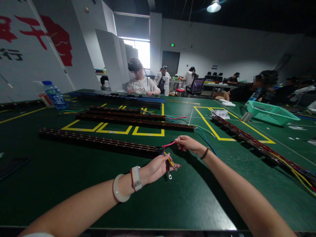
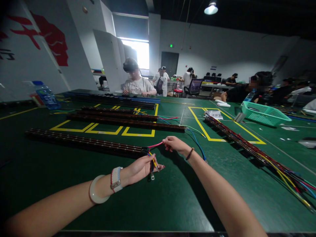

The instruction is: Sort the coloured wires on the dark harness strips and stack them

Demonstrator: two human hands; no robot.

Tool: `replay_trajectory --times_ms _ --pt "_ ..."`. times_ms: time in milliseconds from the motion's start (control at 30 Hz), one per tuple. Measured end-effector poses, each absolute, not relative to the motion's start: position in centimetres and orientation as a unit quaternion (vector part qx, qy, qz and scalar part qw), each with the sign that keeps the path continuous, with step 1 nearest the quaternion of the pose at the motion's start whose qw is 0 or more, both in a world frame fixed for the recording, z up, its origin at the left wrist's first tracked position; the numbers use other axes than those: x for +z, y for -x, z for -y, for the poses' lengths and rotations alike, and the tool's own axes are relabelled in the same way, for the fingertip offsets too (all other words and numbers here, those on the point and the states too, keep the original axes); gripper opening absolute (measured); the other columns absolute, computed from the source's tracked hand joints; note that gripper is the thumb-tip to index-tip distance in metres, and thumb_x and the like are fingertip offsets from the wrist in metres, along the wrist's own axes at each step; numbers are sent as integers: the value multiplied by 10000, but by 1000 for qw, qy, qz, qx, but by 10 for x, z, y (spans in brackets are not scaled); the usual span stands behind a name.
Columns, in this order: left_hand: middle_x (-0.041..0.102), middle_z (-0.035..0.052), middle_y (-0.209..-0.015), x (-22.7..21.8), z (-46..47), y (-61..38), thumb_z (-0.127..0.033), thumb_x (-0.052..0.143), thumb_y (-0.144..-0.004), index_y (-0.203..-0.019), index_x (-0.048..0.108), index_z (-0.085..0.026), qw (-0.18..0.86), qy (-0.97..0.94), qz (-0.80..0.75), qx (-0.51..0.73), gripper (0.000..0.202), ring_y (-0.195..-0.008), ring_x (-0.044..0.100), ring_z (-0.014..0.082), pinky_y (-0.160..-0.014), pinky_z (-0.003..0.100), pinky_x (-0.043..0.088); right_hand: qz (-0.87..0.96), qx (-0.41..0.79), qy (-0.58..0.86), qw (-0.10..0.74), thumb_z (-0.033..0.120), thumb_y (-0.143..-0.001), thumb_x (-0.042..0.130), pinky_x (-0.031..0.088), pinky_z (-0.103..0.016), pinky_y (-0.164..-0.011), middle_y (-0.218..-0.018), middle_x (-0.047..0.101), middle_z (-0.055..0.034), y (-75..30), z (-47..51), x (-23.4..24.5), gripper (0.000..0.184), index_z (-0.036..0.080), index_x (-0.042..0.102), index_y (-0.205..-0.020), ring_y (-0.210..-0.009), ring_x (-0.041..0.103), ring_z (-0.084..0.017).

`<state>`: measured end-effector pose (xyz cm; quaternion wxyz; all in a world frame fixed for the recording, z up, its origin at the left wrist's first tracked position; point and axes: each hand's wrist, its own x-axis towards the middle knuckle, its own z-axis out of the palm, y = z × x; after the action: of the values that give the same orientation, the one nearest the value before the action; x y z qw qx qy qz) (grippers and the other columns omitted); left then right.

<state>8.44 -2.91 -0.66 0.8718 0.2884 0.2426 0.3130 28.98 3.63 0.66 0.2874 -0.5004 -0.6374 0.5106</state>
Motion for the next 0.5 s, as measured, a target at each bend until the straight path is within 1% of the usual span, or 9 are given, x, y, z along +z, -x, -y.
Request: replay_trajectory --times_ms 100,200,300,367,400,500 --pt "653 95 -685 -6 29 -85 -197 419 -912 -718 544 -114 874 -290 -245 305 246 -827 681 232 -885 363 437 580 540 494 358 485 -743 629 325 -167 -369 -562 494 54 -279 -41 -1 343 184 464 -749 -453 446 -71" --pt "648 92 -678 -6 28 -85 -199 417 -913 -707 543 -113 875 -289 -243 302 256 -820 682 224 -892 349 433 550 546 498 388 445 -743 637 310 -158 -342 -554 480 65 -270 -48 -8 310 186 468 -762 -441 446 -71" --pt "645 89 -677 -6 29 -84 -180 424 -907 -703 539 -115 877 -285 -242 302 243 -830 680 224 -909 361 429 549 531 502 407 431 -773 611 300 -148 -331 -554 470 70 -268 -51 -12 284 188 465 -767 -439 452 -68" --pt "646 93 -682 -7 29 -84 -174 427 -906 -705 539 -115 879 -279 -236 306 238 -845 677 226 -929 382 423 565 515 521 380 436 -787 604 322 -148 -342 -569 489 60 -272 -49 -9 281 185 477 -771 -456 474 -70" --pt "650 96 -693 -7 29 -84 -172 432 -905 -712 542 -114 879 -276 -233 311 229 -855 675 225 -940 393 419 580 508 534 347 443 -789 606 342 -151 -353 -582 506 49 -276 -47 -5 287 181 491 -770 -471 491 -74" --pt "664 110 -740 -8 30 -86 -167 445 -905 -755 560 -105 879 -270 -229 318 199 -884 668 225 -952 415 415 639 465 583 190 503 -795 593 406 -186 -391 -607 561 -1 -290 -37 16 354 160 541 -727 -494 534 -99"
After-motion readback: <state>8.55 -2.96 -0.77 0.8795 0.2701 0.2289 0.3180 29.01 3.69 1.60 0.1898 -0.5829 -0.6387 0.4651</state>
